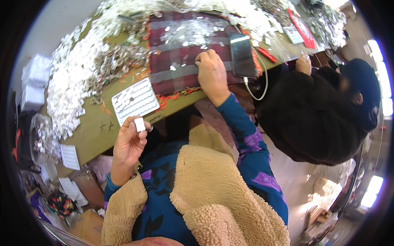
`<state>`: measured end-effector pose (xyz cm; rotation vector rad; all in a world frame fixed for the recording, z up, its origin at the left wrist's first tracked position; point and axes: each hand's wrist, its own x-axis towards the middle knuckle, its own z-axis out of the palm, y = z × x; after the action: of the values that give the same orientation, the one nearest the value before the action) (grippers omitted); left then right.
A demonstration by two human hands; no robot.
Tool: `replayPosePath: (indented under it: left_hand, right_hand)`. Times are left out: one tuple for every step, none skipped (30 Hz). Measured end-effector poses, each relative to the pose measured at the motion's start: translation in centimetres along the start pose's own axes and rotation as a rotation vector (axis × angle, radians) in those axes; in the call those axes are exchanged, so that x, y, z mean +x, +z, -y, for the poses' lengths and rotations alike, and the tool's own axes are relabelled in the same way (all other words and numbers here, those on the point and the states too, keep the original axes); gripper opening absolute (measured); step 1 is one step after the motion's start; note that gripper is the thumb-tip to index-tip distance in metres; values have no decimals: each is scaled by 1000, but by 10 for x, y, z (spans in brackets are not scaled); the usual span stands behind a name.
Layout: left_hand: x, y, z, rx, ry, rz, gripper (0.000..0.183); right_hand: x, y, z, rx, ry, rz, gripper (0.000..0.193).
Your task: The person repeatedly picks small white plastic housings and metal contacts from a cluttered table, inserts the contacts into the housings, and places the assembled units into a white tray. The person handles items one at a time and continues the cycle throughout the clip.
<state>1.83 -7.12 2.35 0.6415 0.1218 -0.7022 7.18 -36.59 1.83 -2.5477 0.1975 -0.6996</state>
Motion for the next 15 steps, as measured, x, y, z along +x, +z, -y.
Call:
replayPosePath:
  left_hand:
    - [-2, -2, -3, 0, 26, -17, 23]
    - [-3, -4, -6, -22, 59, 60, 24]
    - [-6, -6, -7, -1, 98, 62, 24]
    - [-9, -7, -8, -1, 114, 50, 24]
    - [-12, -8, -10, -4, 142, 67, 24]
    - [-16, -9, -12, -2, 162, 46, 23]
    - [-20, -10, -15, 18, 186, 47, 24]
    - [-24, -12, -18, 45, 211, 53, 25]
    - [-29, -12, -21, 66, 239, 76, 26]
    - [-35, -13, -24, 91, 258, 34, 26]
    - [-40, -14, -26, 90, 268, 32, 25]
    - [-44, -16, -28, 90, 277, 30, 24]
    - [-48, -18, -29, 85, 289, 41, 23]
    - [-52, -20, -31, 87, 283, 12, 22]
    - [-56, -23, -32, 85, 280, -3, 20]
  right_hand:
    - [-4, -5, 11, 108, 31, 55, 6]
    - [-10, -8, 27, 287, -39, 83, 8]
    - [-19, -11, 44, 445, -32, 150, 11]
    - [-32, -14, 64, 559, -96, 246, 14]
    - [-44, -15, 85, 670, -165, 344, 17]
    - [-52, -15, 102, 713, -273, 366, 18]
    - [-58, -14, 118, 728, -375, 419, 19]
    - [-62, -12, 131, 825, -406, 451, 26]
    - [-63, -10, 141, 824, -439, 430, 29]
    - [-64, -9, 149, 810, -464, 428, 32]
    - [-65, -7, 156, 796, -487, 428, 35]
    - [-63, -4, 161, 784, -563, 420, 44]
    - [-63, -2, 165, 767, -588, 459, 46]
    - [-63, -2, 168, 750, -612, 499, 48]
    - [-63, -1, 171, 730, -634, 538, 50]
